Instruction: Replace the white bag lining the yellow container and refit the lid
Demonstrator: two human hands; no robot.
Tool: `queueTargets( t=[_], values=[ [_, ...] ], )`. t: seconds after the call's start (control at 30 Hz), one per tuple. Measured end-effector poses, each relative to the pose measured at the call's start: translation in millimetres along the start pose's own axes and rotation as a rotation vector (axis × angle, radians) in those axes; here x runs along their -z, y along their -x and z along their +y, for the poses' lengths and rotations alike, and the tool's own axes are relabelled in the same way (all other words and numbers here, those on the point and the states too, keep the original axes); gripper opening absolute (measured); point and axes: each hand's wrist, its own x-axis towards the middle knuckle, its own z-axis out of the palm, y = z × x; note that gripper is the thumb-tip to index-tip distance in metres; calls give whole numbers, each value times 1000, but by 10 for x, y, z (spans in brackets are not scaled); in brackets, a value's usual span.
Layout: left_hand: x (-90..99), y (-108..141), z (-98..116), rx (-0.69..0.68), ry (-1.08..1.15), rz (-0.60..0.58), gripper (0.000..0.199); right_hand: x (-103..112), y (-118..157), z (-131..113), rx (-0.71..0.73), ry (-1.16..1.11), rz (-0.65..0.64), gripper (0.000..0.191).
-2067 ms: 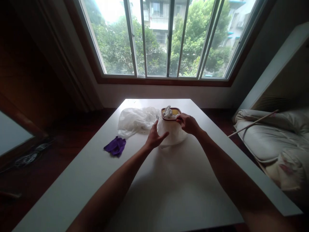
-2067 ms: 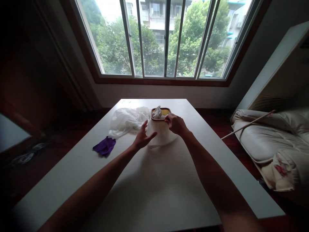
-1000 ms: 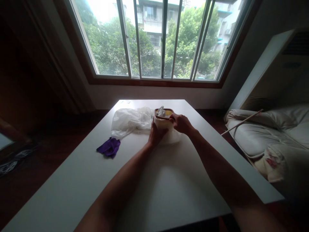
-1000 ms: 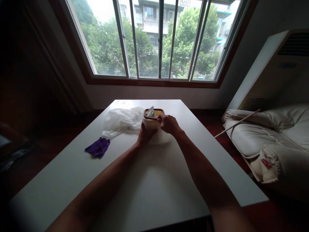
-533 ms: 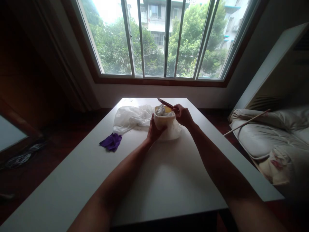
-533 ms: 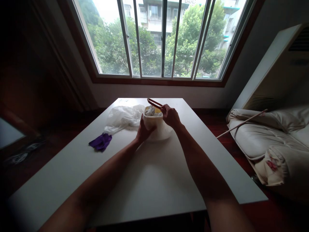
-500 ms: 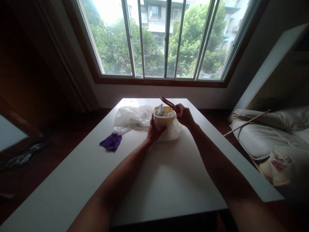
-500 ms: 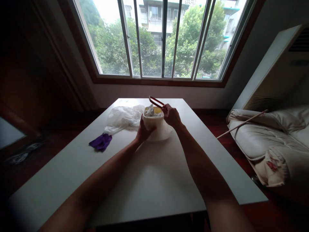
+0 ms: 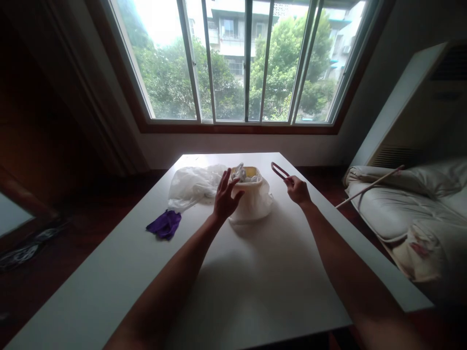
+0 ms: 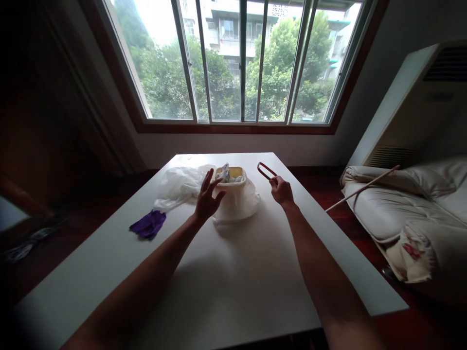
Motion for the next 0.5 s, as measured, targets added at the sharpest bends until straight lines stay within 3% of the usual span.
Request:
queueTargets(
  t=[0.1,0.27,0.5],
  values=[
    [79,-84,58,-1,-60,-53,28,-82,116,118,-51,98,-68,22],
    [118,-158,74,13,-100,-150,24,-147,264,202,-152,297,-175,24],
    [166,-225,94,-4,-174,-217,25,-197,364,268,-116,382,-253,21]
  ],
)
